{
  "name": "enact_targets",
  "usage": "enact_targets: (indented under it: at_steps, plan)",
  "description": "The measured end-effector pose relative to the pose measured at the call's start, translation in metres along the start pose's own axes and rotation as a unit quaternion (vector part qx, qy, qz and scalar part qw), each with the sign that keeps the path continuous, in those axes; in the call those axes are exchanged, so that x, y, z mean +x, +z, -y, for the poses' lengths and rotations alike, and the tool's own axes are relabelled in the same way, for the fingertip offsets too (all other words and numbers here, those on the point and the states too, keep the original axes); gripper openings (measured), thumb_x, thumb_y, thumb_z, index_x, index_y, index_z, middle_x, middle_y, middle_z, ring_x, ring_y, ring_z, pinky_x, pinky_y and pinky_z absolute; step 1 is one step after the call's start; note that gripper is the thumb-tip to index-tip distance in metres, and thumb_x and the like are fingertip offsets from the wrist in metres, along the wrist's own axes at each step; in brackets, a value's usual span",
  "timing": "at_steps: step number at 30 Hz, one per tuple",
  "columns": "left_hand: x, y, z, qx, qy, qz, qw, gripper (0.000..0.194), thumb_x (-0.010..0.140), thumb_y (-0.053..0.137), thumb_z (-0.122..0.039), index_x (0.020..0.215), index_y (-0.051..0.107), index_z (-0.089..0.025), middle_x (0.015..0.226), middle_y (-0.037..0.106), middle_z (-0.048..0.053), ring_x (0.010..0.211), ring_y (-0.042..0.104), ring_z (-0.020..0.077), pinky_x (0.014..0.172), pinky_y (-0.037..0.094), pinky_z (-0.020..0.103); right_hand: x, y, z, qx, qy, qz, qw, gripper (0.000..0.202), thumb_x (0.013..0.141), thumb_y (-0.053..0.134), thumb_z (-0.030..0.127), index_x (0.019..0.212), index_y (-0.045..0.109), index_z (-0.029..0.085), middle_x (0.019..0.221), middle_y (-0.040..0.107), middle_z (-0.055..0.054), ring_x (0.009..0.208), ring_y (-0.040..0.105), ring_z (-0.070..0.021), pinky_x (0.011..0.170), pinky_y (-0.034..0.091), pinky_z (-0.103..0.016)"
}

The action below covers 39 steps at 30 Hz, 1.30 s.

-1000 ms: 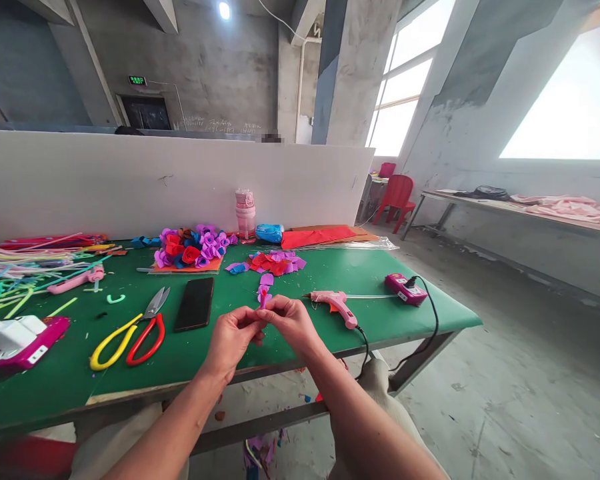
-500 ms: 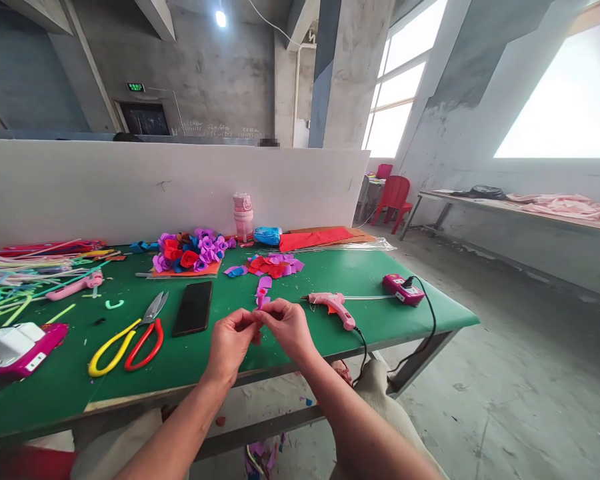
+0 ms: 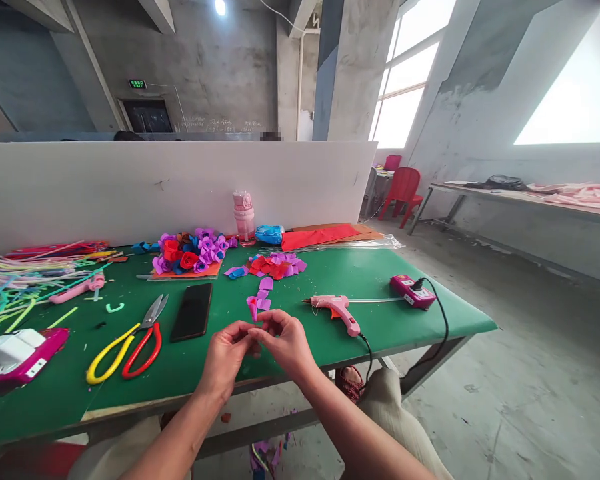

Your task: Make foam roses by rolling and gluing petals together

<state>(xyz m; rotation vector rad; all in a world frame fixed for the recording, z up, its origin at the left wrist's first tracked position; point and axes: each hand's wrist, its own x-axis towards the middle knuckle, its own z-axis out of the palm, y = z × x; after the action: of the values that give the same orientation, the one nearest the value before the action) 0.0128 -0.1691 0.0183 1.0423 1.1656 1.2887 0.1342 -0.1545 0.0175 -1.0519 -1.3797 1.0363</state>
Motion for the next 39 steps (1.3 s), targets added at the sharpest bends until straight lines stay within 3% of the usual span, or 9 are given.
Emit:
enact_targets:
  at_steps: [6, 11, 14, 17, 24, 31, 34, 36, 39]
  plan:
    - [-0.001, -0.005, -0.005, 0.03, -0.036, 0.015, 0.999, 0.024, 0.063, 0.078, -0.035, 0.072, 0.071, -0.015, 0.066, 0.066, 0.001, 0.055, 0.054, 0.0099, 0.053, 0.047, 0.021, -0.001, -0.029, 0.002, -0.005, -0.003, -0.005, 1.0, 0.018, 0.073, 0.067, 0.033, 0.066, 0.067, 0.016, 0.064, 0.064, -0.001, 0.06, 0.053, -0.0129, 0.059, 0.042, -0.024]
    - [-0.003, 0.01, -0.007, 0.072, -0.03, 0.03, 0.996, 0.022, 0.063, 0.077, -0.035, 0.071, 0.07, -0.016, 0.062, 0.065, 0.001, 0.052, 0.055, 0.0103, 0.05, 0.047, 0.021, -0.001, -0.053, 0.009, 0.08, 0.033, 0.001, 0.996, 0.027, 0.08, 0.06, 0.04, 0.083, 0.072, 0.016, 0.074, 0.067, -0.004, 0.062, 0.054, -0.0127, 0.06, 0.043, -0.025]
    - [-0.007, 0.024, -0.006, 0.101, -0.015, 0.048, 0.994, 0.018, 0.064, 0.076, -0.033, 0.068, 0.07, -0.016, 0.054, 0.06, -0.002, 0.049, 0.053, 0.0098, 0.05, 0.046, 0.021, -0.003, -0.063, 0.013, 0.151, 0.045, 0.045, 0.986, 0.034, 0.072, 0.07, 0.04, 0.097, 0.069, 0.017, 0.084, 0.068, -0.004, 0.069, 0.057, -0.0131, 0.065, 0.046, -0.025]
    - [-0.011, 0.038, -0.004, 0.107, -0.01, 0.068, 0.992, 0.017, 0.065, 0.074, -0.033, 0.069, 0.07, -0.017, 0.056, 0.061, -0.002, 0.048, 0.052, 0.01, 0.049, 0.045, 0.021, -0.005, -0.071, 0.014, 0.158, 0.028, 0.063, 0.985, 0.041, 0.062, 0.078, 0.036, 0.097, 0.068, 0.017, 0.077, 0.066, -0.002, 0.068, 0.057, -0.0133, 0.066, 0.048, -0.026]
    - [-0.01, 0.056, -0.002, 0.105, -0.009, 0.095, 0.99, 0.018, 0.064, 0.075, -0.033, 0.07, 0.07, -0.017, 0.06, 0.062, 0.0, 0.049, 0.052, 0.0113, 0.046, 0.045, 0.022, -0.009, -0.084, 0.006, 0.104, 0.005, 0.03, 0.994, 0.021, 0.068, 0.072, 0.038, 0.077, 0.068, 0.019, 0.074, 0.066, -0.003, 0.072, 0.061, -0.0173, 0.07, 0.051, -0.029]
    - [-0.004, 0.063, -0.005, 0.114, -0.007, 0.113, 0.987, 0.022, 0.065, 0.074, -0.037, 0.068, 0.067, -0.016, 0.052, 0.055, -0.002, 0.047, 0.048, 0.0098, 0.043, 0.042, 0.02, -0.008, -0.095, 0.008, 0.113, 0.011, 0.055, 0.992, 0.031, 0.068, 0.072, 0.042, 0.089, 0.069, 0.02, 0.08, 0.067, -0.002, 0.074, 0.061, -0.0167, 0.07, 0.051, -0.028]
    - [0.0, 0.066, -0.006, 0.092, -0.017, 0.101, 0.99, 0.023, 0.062, 0.077, -0.036, 0.067, 0.065, -0.016, 0.052, 0.057, -0.002, 0.047, 0.049, 0.0096, 0.043, 0.042, 0.02, -0.007, -0.1, 0.011, 0.108, 0.013, 0.034, 0.993, 0.029, 0.078, 0.062, 0.043, 0.095, 0.07, 0.02, 0.085, 0.067, -0.003, 0.074, 0.06, -0.0142, 0.07, 0.049, -0.026]
    - [0.003, 0.068, -0.006, 0.065, -0.03, 0.095, 0.993, 0.026, 0.059, 0.079, -0.035, 0.067, 0.064, -0.016, 0.055, 0.057, -0.003, 0.047, 0.05, 0.0096, 0.042, 0.042, 0.02, -0.008, -0.1, 0.01, 0.096, 0.024, 0.019, 0.995, 0.028, 0.082, 0.057, 0.042, 0.091, 0.071, 0.019, 0.08, 0.067, -0.003, 0.069, 0.057, -0.0123, 0.067, 0.047, -0.025]
    - [0.006, 0.071, -0.004, 0.032, -0.051, 0.097, 0.993, 0.029, 0.057, 0.079, -0.037, 0.065, 0.062, -0.015, 0.057, 0.058, -0.003, 0.047, 0.051, 0.0092, 0.041, 0.041, 0.02, -0.008, -0.095, 0.004, 0.087, 0.044, -0.008, 0.995, 0.025, 0.077, 0.062, 0.04, 0.079, 0.071, 0.017, 0.069, 0.063, -0.001, 0.061, 0.053, -0.0112, 0.059, 0.044, -0.023]
